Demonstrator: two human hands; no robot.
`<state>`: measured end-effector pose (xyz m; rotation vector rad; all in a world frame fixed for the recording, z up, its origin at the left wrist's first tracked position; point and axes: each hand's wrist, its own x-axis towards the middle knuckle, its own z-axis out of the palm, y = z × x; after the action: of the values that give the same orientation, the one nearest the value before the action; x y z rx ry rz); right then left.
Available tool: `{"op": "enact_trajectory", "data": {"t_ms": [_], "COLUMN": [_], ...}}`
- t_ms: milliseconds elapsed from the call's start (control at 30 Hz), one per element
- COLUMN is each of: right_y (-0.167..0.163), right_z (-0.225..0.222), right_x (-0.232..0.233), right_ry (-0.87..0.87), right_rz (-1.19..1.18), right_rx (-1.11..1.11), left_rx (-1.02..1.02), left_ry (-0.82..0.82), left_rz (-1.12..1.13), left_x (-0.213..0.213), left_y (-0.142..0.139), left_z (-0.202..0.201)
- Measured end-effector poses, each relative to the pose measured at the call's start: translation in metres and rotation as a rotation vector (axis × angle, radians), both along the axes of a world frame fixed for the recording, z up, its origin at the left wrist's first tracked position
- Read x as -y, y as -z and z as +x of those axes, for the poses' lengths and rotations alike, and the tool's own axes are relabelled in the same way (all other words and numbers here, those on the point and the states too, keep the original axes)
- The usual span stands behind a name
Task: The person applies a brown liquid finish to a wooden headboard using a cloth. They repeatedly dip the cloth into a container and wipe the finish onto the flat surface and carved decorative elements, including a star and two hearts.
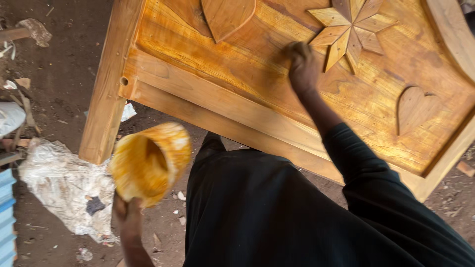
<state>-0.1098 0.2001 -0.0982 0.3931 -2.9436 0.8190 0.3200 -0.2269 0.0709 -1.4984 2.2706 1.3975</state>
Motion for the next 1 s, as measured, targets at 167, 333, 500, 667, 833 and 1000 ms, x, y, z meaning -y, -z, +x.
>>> {"op": "enact_trajectory", "data": {"t_ms": [167,333,500,667,833,1000], "right_y": [-0.022,-0.037,-0.017,0.003,-0.012,-0.035], "right_z": [0.081,0.07,0.003,0.027,0.065,0.003], "right_x": [0.029,0.012,0.018,0.06,0.074,0.094], "right_ry": [-0.408,-0.413,0.021,0.017,-0.477,-0.087], "right_rz": [0.006,-0.062,-0.046,0.171,0.132,-0.36], "right_rx": [0.071,-0.042,-0.125,-0.404,-0.142,-0.087], "left_rx": [-0.234,-0.131,-0.031,-0.219,-0.218,-0.196], "left_ry": [-0.345,-0.777,-1.124,-1.146,-1.699,-1.812], "left_rz": [0.119,0.102,0.23,0.443,0.788,0.82], "left_x": [-0.012,-0.04,-0.059,-0.086,-0.089,-0.081], "left_y": [0.025,0.068,0.103,0.126,0.15,0.151], "left_z": [0.046,0.09,0.15,0.195,0.195,0.181]}}
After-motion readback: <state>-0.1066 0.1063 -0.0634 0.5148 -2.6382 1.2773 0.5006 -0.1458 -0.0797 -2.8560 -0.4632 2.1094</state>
